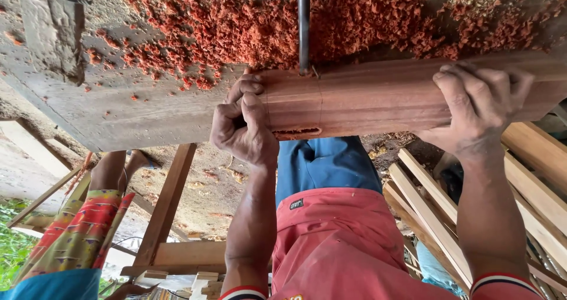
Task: The person uses a drill press to drill holes into a rectangular piece of reddish-brown wood. They hold the wood steady with both hands while the drill bit penetrates the surface, creating wood shavings. The person repositions the wood to drill additional holes along its length.
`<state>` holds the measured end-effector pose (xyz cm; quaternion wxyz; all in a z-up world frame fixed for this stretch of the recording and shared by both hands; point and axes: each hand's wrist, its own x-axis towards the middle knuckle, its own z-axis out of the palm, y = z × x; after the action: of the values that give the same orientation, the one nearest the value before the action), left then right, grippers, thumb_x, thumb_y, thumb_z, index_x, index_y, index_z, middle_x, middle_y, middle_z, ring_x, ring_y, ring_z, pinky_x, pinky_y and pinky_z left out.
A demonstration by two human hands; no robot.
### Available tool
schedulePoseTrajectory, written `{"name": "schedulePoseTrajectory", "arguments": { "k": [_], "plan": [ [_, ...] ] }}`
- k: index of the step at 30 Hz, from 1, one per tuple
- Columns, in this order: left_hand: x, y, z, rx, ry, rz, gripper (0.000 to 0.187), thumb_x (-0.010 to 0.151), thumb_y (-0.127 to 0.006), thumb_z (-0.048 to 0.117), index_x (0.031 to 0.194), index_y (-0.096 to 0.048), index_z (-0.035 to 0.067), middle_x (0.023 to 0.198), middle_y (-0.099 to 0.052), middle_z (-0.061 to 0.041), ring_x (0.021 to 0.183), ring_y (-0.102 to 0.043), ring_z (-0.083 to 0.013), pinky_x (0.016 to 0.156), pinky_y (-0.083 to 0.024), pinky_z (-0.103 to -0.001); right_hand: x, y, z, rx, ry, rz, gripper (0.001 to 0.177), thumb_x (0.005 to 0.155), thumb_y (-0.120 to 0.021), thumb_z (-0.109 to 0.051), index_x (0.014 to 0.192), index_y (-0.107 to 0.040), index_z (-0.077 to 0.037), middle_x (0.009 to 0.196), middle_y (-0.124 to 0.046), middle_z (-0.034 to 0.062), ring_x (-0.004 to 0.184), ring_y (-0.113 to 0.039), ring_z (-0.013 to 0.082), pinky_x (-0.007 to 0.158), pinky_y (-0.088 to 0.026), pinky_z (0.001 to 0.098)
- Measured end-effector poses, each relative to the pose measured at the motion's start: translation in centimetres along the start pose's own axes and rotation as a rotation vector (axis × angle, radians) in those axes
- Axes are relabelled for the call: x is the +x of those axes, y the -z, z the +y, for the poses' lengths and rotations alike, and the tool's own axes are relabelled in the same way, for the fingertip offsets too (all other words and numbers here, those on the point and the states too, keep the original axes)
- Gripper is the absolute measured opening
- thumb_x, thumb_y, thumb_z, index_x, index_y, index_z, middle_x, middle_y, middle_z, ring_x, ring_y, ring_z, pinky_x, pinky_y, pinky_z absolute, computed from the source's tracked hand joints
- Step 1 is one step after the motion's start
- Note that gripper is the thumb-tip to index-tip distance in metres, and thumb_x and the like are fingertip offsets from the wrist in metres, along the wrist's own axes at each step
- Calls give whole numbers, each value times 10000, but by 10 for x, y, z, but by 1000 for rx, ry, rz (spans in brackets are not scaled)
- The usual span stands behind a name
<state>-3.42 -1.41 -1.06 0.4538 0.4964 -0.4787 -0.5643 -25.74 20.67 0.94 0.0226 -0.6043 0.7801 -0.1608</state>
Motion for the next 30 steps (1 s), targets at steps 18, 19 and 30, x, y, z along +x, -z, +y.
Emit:
{"name": "schedulePoseTrajectory", "arguments": {
  "k": [18, 19, 30],
  "plan": [
    [10, -7, 4, 18, -25, -43, 300, 1016, -606, 40, 793, -415, 104, 846, -652, -186, 877, -663, -275, 934, -593, -491, -5, -12, 12, -46, 4, 48, 913, 894, -686, -881, 1084, -867, -7, 1046, -792, 115, 986, -696, 291, 936, -382, 472],
    [10, -8, 5, 15, -22, -45, 300, 1016, -606, 40, 793, -415, 104, 846, -652, -186, 877, -663, -275, 934, -593, -491, -8, -15, 14, -49, 3, 45, 913, 894, -686, -881, 1084, -867, -7, 1046, -792, 115, 986, -696, 291, 936, -382, 472],
    [-37, 33, 5, -13, 56, -17, 231, 1016, -577, -26, 828, -486, 71, 920, -707, -161, 960, -710, -281, 1082, -593, -598, -42, -13, -18, -10, -3, 30, 806, 919, -652, -799, 1058, -835, -26, 1042, -785, 98, 993, -675, 273, 925, -372, 451]
  ]
}}
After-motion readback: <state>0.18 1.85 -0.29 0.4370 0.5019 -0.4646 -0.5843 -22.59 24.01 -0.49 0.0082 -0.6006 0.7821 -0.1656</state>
